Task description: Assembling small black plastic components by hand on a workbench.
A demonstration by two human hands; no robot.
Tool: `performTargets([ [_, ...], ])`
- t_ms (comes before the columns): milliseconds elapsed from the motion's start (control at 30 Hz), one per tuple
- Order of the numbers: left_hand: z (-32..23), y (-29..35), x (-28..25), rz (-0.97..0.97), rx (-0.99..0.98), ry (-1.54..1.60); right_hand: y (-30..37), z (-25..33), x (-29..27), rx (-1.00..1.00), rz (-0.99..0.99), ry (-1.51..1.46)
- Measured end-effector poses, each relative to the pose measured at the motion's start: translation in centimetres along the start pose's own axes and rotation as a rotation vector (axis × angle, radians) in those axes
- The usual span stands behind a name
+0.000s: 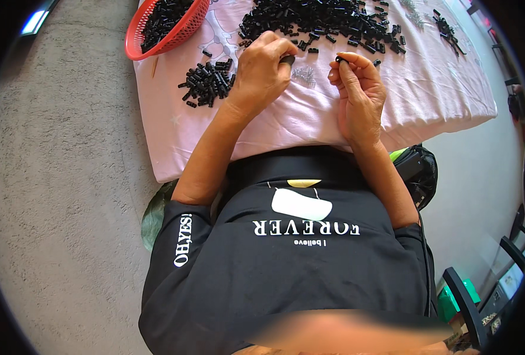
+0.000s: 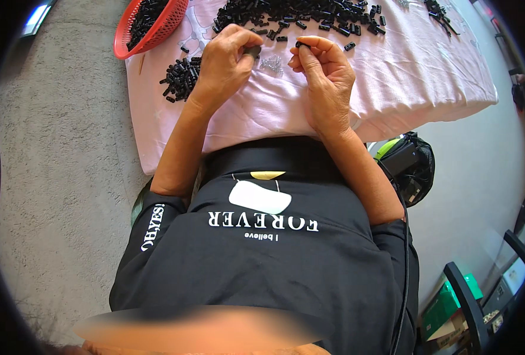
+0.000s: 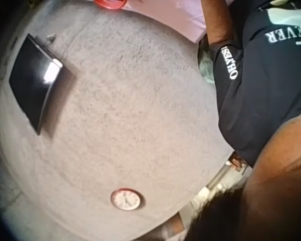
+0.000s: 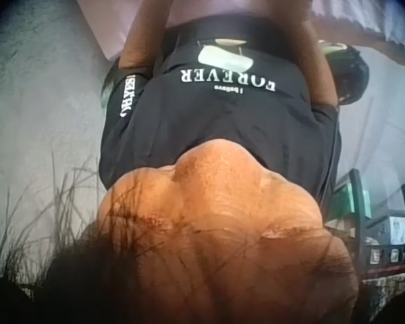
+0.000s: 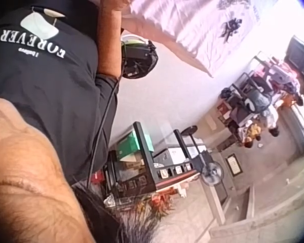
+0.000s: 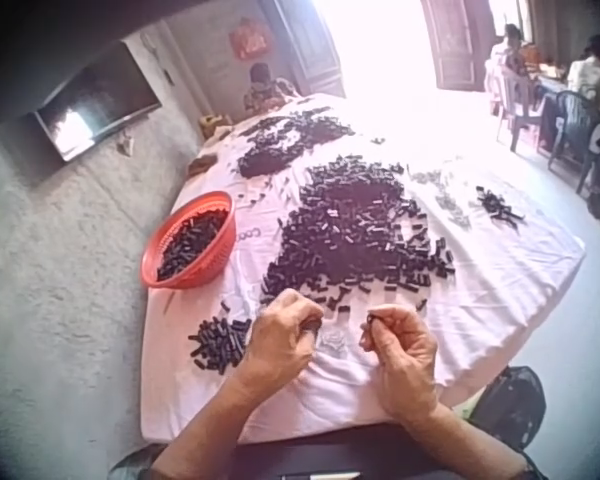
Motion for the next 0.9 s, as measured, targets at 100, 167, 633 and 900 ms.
performTargets([
  [100,-0.3,-1.4,0.8,-0.003,0.063,-0.024,0.0,0.0,0.1,0.007,-0.006,-0.003],
  [167,-0.2,-2.1,1.6,0.021,0.063,-0.050,0.0,0.0,0.1,0.012,-0.009,-0.004],
  [633,0.3,-1.7,1.0,0.089,0.078,-0.111,0.0,0.0,0.1,0.007,-0.021,0.000],
  [900,1.7,1.2,-2.9,0.128,-0.130,-0.135,-0.1,-0.1,-0.1,0.004,0.006,-0.017],
])
Point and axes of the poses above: each hand's wrist, its own y-axis away from the middle knuckle, its own x-axis out of the palm, z = x × y, the point moved 4 cm from there along -y, towards the middle knuckle, and after that the axes turned 8 degrees about y, right-handed, at the moved point
